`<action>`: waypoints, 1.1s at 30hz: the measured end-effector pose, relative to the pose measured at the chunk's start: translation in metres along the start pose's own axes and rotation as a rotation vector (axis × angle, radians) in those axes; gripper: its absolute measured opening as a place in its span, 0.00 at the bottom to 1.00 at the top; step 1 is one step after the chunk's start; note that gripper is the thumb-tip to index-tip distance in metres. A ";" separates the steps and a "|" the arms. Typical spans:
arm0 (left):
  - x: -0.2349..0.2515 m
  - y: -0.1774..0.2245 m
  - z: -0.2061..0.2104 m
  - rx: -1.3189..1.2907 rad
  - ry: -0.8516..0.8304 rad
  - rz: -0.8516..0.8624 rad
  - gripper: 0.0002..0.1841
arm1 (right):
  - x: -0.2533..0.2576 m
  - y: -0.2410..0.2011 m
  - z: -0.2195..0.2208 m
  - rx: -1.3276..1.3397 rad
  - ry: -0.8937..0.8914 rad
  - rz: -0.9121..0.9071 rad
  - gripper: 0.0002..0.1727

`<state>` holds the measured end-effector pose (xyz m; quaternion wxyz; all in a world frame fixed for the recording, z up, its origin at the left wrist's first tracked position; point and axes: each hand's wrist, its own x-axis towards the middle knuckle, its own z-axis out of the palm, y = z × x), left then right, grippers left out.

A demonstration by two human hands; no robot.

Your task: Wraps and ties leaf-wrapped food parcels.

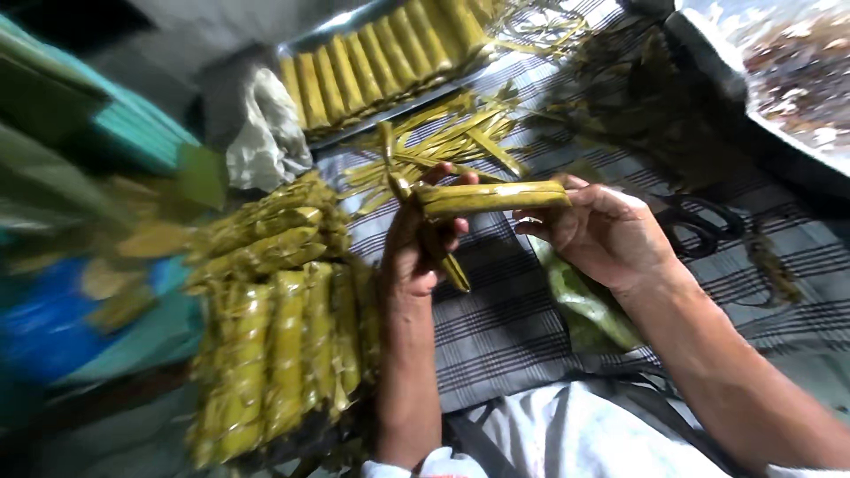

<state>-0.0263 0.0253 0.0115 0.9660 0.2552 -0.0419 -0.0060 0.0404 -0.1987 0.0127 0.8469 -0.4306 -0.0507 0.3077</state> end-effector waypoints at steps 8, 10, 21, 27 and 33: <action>0.002 -0.010 0.004 -0.110 -0.086 0.014 0.14 | 0.000 0.009 0.011 -0.220 0.108 0.041 0.21; 0.002 -0.010 0.004 -0.083 -0.067 0.034 0.13 | -0.001 0.009 0.017 -0.146 0.137 0.114 0.23; -0.002 -0.017 0.026 0.649 0.385 0.101 0.20 | 0.009 -0.012 0.008 0.123 0.145 0.007 0.14; 0.000 -0.015 0.021 0.925 0.390 0.069 0.24 | 0.035 -0.052 -0.008 -0.266 -0.316 -0.085 0.27; 0.001 -0.015 0.020 0.956 0.266 0.106 0.28 | 0.055 -0.055 0.016 -0.565 -0.533 0.109 0.30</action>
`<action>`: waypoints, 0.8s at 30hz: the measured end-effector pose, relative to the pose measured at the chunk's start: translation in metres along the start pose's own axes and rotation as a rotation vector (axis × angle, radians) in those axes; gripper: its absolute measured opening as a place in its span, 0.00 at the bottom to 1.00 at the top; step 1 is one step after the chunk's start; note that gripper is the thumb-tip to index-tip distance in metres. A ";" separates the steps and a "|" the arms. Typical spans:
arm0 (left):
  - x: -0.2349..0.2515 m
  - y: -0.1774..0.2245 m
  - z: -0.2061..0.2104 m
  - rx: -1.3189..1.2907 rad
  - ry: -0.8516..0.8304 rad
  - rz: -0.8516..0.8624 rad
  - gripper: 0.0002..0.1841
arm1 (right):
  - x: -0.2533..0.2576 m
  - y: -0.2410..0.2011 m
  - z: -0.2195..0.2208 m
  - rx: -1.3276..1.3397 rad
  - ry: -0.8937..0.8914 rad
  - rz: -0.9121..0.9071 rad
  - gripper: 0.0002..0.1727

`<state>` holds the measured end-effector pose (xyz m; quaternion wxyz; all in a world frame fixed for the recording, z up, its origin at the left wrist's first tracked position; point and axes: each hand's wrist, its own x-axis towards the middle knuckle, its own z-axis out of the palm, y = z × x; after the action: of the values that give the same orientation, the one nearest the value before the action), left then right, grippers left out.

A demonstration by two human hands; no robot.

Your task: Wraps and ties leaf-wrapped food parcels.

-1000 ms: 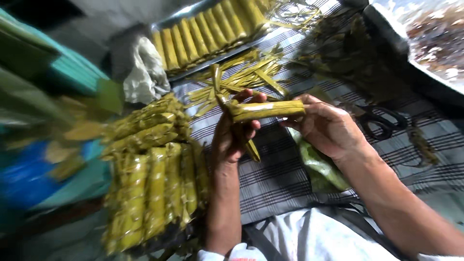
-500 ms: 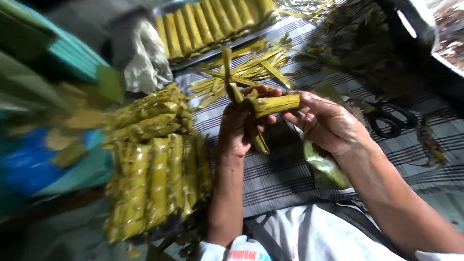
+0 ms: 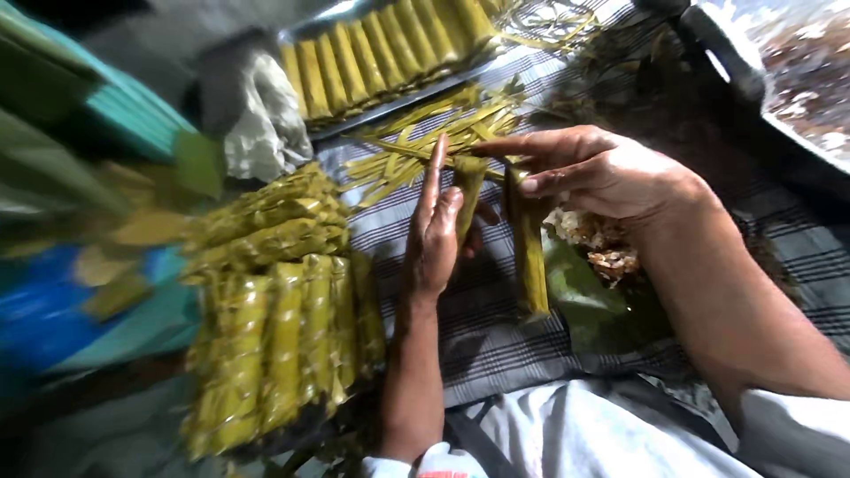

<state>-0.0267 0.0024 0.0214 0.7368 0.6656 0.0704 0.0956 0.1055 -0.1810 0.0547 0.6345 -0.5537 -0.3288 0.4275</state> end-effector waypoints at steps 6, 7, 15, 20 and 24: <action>-0.003 0.002 0.001 -0.045 0.108 -0.004 0.20 | 0.006 0.013 0.009 0.131 -0.074 0.055 0.27; -0.003 0.002 0.001 -0.034 0.128 -0.015 0.19 | 0.007 0.014 0.009 0.138 -0.081 0.055 0.26; -0.003 0.013 -0.003 -0.492 0.097 -0.298 0.21 | -0.006 0.016 -0.003 0.132 0.038 -0.078 0.12; 0.004 -0.008 -0.017 -1.154 -0.058 -0.311 0.20 | -0.018 -0.005 -0.018 0.145 0.171 -0.344 0.13; 0.017 -0.015 -0.022 -1.436 -0.044 -0.262 0.22 | -0.016 -0.025 -0.023 0.138 0.277 -0.530 0.12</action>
<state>-0.0147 0.0257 0.0051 0.9984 0.0059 0.0547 0.0159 0.1235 -0.2056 0.0767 0.7986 -0.4574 -0.3425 0.1888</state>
